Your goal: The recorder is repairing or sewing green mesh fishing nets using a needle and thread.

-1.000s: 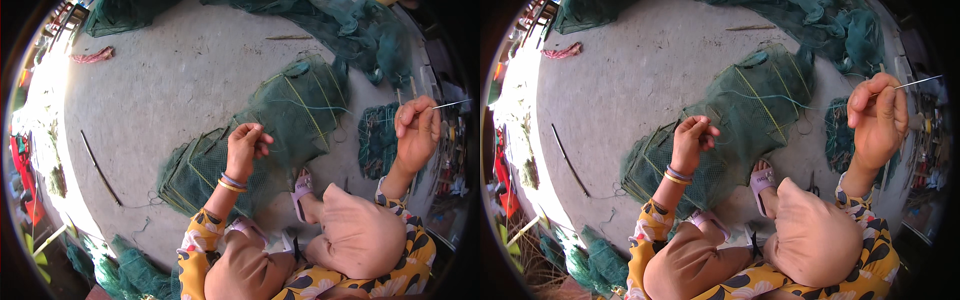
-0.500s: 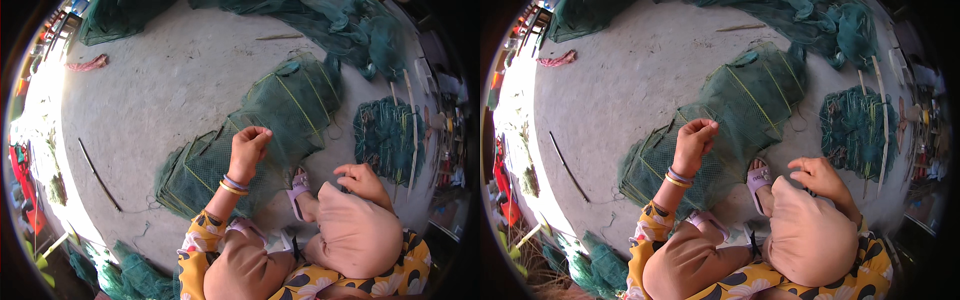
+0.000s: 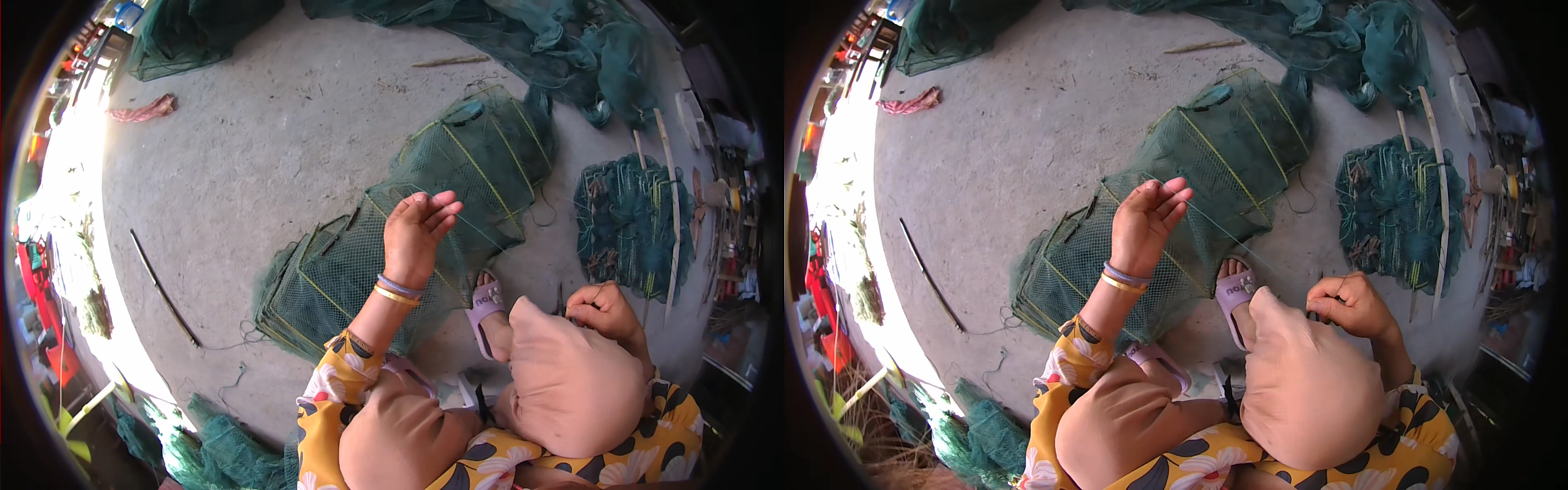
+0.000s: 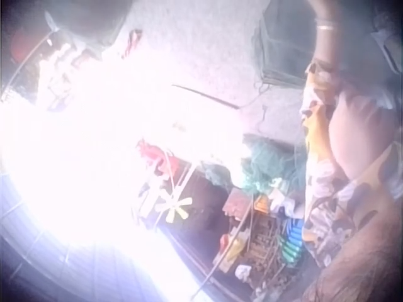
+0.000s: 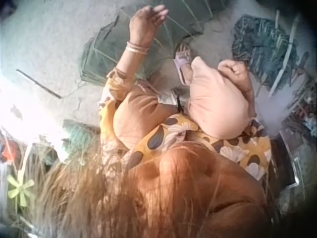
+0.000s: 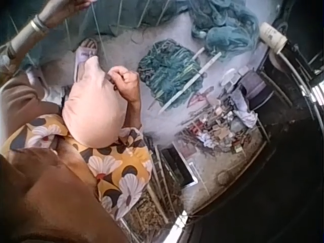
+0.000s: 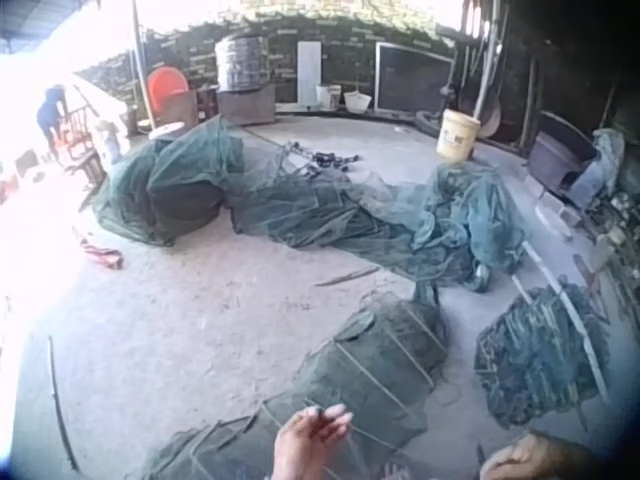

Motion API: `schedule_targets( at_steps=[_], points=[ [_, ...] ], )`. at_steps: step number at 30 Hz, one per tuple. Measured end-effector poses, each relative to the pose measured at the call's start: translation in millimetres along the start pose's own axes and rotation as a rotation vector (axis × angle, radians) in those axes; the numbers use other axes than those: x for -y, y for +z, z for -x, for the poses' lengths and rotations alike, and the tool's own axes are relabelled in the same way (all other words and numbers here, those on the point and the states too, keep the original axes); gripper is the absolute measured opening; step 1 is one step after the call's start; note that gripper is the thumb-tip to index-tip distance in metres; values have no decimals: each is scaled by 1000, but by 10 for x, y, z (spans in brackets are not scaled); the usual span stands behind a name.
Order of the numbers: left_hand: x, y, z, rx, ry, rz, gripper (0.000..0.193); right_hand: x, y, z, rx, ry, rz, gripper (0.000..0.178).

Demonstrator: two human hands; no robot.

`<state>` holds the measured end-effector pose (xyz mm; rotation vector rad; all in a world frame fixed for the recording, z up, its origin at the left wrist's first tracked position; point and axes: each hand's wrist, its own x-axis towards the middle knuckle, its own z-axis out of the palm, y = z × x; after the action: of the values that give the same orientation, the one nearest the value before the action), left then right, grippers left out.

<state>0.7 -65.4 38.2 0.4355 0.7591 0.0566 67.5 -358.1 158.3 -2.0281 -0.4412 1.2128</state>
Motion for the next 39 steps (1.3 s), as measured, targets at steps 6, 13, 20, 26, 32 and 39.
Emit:
schedule_targets(
  at_steps=[6, 13, 20, 26, 32, 39],
  points=[
    [131, 23, -31, 34, 27, 173, 8, -267, 82, -313, 3, 164, -41, 14],
    [50, -132, 12, 92, -18, 203, 9, 353, 596, -1357, -51, -209, -272, 20],
    [16, -141, 101, 144, -46, 218, 10, 437, 925, -1919, 34, -61, -832, 23],
    [-5, -95, 177, 7, 5, 107, 6, 482, 904, -1984, -43, -187, -728, 18],
    [-13, -95, 214, -39, 133, -44, 3, 515, 910, -1923, -88, -322, -576, 19],
    [-15, -153, 145, -37, 459, -356, 9, 561, 885, -1975, -38, -380, -558, 17]
  ],
)
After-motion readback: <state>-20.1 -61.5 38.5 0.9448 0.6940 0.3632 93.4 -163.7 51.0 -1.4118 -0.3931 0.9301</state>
